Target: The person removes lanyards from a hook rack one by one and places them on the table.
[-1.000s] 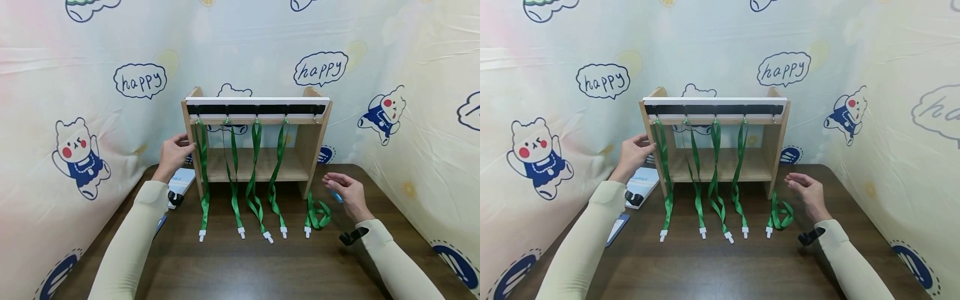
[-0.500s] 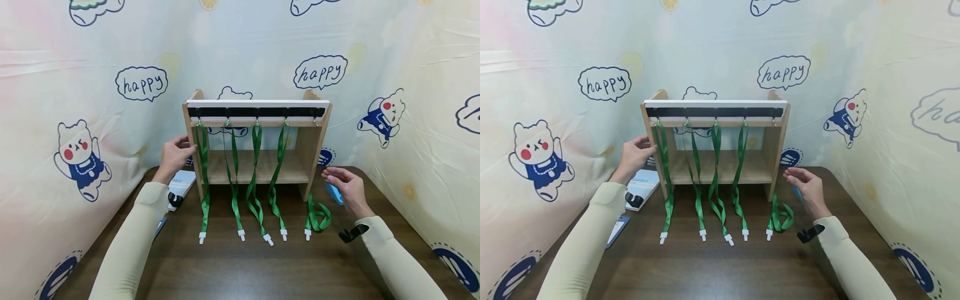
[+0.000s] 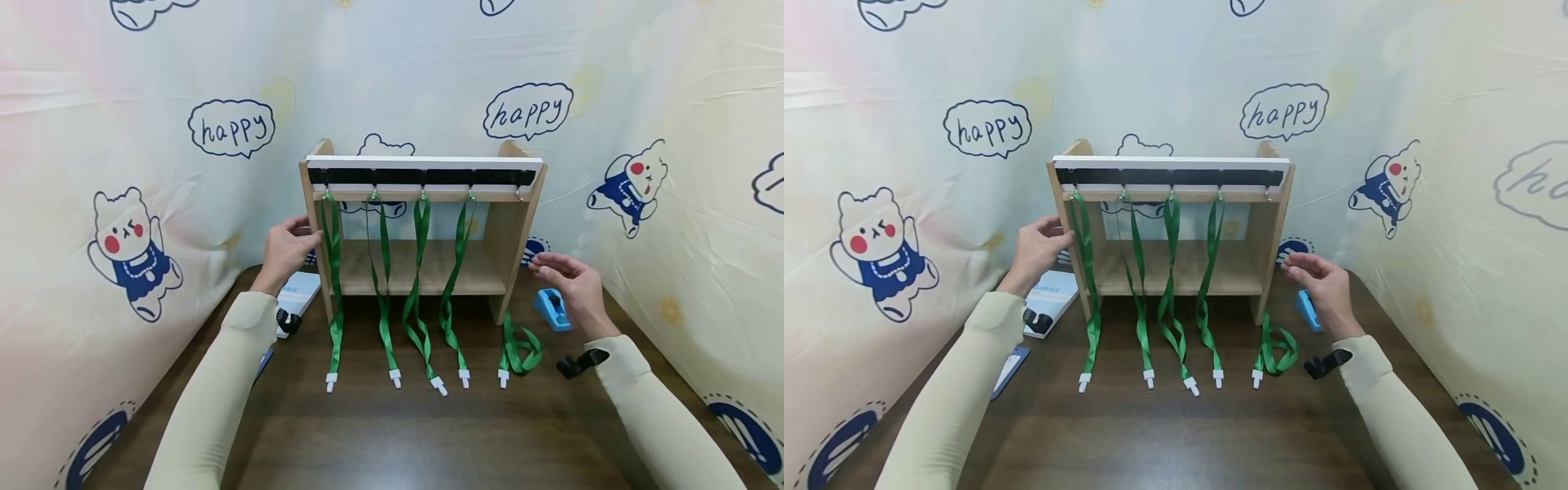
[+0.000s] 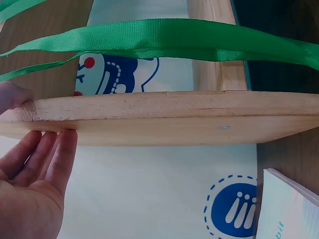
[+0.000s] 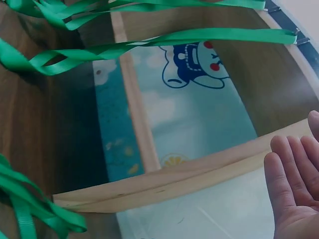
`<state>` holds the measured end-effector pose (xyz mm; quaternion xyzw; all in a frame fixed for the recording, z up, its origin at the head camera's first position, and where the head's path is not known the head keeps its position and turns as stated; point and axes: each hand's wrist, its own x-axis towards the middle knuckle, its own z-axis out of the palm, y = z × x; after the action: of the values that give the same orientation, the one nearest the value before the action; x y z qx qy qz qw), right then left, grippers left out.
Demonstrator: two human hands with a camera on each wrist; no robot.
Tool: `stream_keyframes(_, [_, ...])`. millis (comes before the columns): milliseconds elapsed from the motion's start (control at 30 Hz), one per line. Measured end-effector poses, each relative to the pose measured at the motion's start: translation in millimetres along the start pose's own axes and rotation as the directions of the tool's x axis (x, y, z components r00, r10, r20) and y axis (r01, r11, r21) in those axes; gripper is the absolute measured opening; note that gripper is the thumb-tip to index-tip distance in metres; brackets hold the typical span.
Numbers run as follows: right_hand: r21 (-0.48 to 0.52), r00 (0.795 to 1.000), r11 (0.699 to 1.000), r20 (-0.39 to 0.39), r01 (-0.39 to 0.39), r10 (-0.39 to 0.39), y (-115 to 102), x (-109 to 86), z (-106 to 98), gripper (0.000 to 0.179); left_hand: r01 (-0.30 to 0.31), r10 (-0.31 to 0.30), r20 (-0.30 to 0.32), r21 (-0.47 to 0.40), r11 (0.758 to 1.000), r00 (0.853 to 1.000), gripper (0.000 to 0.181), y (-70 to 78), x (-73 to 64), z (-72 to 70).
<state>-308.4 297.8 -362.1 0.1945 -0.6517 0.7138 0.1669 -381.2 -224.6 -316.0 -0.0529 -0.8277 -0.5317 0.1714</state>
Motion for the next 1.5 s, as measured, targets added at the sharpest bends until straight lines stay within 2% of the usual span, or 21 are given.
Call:
stream_keyframes(200, [-0.017,1.0,1.0,-0.002,0.012,-0.012,-12,12.3,8,0.038,-0.014,0.014,0.0,-0.013,1.0,1.0,0.056,1.6,-1.0,1.1])
stream_keyframes(400, [-0.047,1.0,0.999,-0.004,0.023,-0.023,-24,20.7,19,0.043,-0.009,0.009,0.0,-0.01,1.0,1.0,0.055,-1.4,-3.8,2.7])
stream_keyframes(633, [-0.023,0.998,0.999,0.048,0.034,-0.033,-37,28.6,29,0.046,-0.005,0.005,0.006,-0.023,1.0,1.0,0.054,-5.7,-3.2,4.8])
stream_keyframes(967, [-0.045,0.993,0.997,0.095,0.067,-0.062,-43,39.3,48,0.041,-0.003,0.004,0.012,-0.023,1.0,1.0,0.056,-6.3,-2.3,5.3])
stream_keyframes(1200, [-0.129,0.995,0.99,0.09,0.054,-0.042,-50,48.2,62,0.04,0.015,-0.015,0.017,-0.017,1.0,1.0,0.056,-2.9,-1.8,4.0])
stream_keyframes(1500, [-0.118,0.993,0.99,0.101,0.076,-0.065,-57,63.2,75,0.038,0.003,-0.003,0.015,-0.023,1.0,1.0,0.057,2.6,1.6,-1.0])
